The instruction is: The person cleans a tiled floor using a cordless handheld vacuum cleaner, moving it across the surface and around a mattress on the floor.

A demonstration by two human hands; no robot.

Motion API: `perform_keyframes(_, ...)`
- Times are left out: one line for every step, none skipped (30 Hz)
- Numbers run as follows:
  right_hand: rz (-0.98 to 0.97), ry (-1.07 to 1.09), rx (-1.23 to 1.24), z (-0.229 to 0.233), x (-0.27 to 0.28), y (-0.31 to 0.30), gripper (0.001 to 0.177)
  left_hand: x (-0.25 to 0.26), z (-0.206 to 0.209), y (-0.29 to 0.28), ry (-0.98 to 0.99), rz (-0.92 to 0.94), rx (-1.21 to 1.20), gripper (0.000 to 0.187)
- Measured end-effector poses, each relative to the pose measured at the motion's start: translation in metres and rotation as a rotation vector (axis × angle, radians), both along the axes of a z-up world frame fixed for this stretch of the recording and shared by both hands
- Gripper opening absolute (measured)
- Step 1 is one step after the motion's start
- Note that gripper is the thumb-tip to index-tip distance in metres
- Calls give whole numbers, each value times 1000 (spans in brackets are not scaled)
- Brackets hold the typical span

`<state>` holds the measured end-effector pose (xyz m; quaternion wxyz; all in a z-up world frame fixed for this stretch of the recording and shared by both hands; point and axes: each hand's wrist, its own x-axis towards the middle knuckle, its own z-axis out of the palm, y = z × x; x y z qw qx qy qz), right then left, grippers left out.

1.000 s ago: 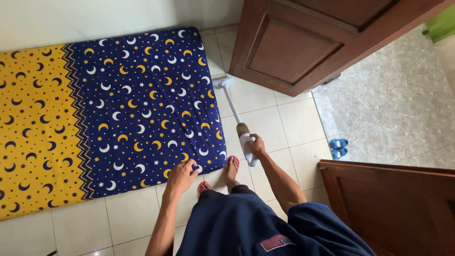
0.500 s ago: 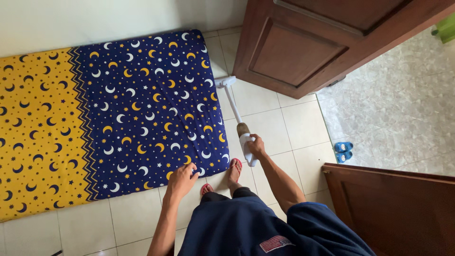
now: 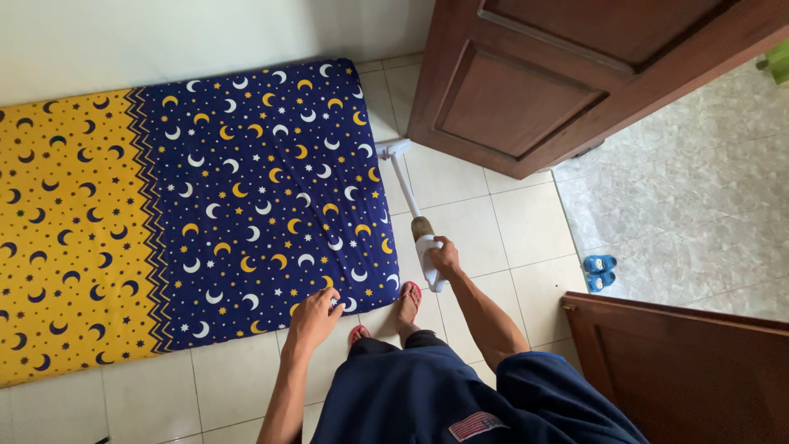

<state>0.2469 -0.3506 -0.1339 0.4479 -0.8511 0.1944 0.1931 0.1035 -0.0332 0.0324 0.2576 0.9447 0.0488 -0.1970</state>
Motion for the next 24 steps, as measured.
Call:
perform_keyframes(-2,0,2,0,1,1,51,1,0,0,-8,2,-8,22)
perform_keyframes(-5,0,3,-1,3,1,51,2,1,1,-16,5,-17,22)
perform_keyframes(-7,1,5,-1,5,1,51,2,1,1,-23,7,-25,22)
perform_keyframes(-9,-8,0,-2,6,1,50,3,2,1,-25,8,-22,22)
perform_keyframes(-10,-17,-4,-2,7,2,50,4,2,0,-27,10,-18,22)
perform_keyframes(-11,-27,-9,-3,8,2,50,6,2,0,-29,11,-15,23)
perform_keyframes(-14,-27,-5,-4,9,2,49,6,2,0,-14,15,-14,23)
perform_keyframes(-17,-28,-1,-4,10,2,49,7,2,0,0,18,-13,22)
perform_keyframes(-21,-30,3,-4,12,2,49,9,2,-1,13,22,-11,22)
perform_keyframes(-20,-30,11,-4,14,2,49,11,2,-2,1,19,-17,22)
perform_keyframes(-21,-29,20,-5,17,1,48,13,1,-2,-10,16,-22,22)
perform_keyframes(-22,-28,28,-5,20,1,48,14,1,-3,-21,12,-26,22)
perform_keyframes(-24,-23,29,-5,22,0,48,15,0,-3,-20,11,-22,22)
perform_keyframes(-26,-19,31,-6,24,-1,48,16,0,-4,-18,10,-17,22)
perform_keyframes(-26,-15,32,-6,28,-2,49,18,-1,-4,-18,11,-13,22)
perform_keyframes(-21,-20,28,-6,32,-3,49,20,-1,-5,-26,8,-15,22)
perform_keyframes(-14,-25,26,-6,35,-4,49,21,0,-5,-35,7,-15,23)
perform_keyframes(-7,-30,24,-6,38,-4,49,21,0,-5,-43,5,-16,23)
perform_keyframes(-6,-30,21,-6,41,-4,49,22,0,-6,-37,13,-14,23)
perform_keyframes(-5,-30,19,-6,45,-5,49,23,0,-6,-30,21,-11,23)
perform_keyframes(-4,-30,18,-7,49,-5,48,23,0,-7,-23,28,-9,22)
perform_keyframes(1,-31,-3,-8,53,-4,48,23,0,-7,-18,33,-10,22)
perform_keyframes(6,-33,-24,-8,57,-4,47,23,1,-7,-15,36,-12,22)
perform_keyframes(11,-35,-45,-8,61,-4,47,23,2,-7,-11,40,-14,22)
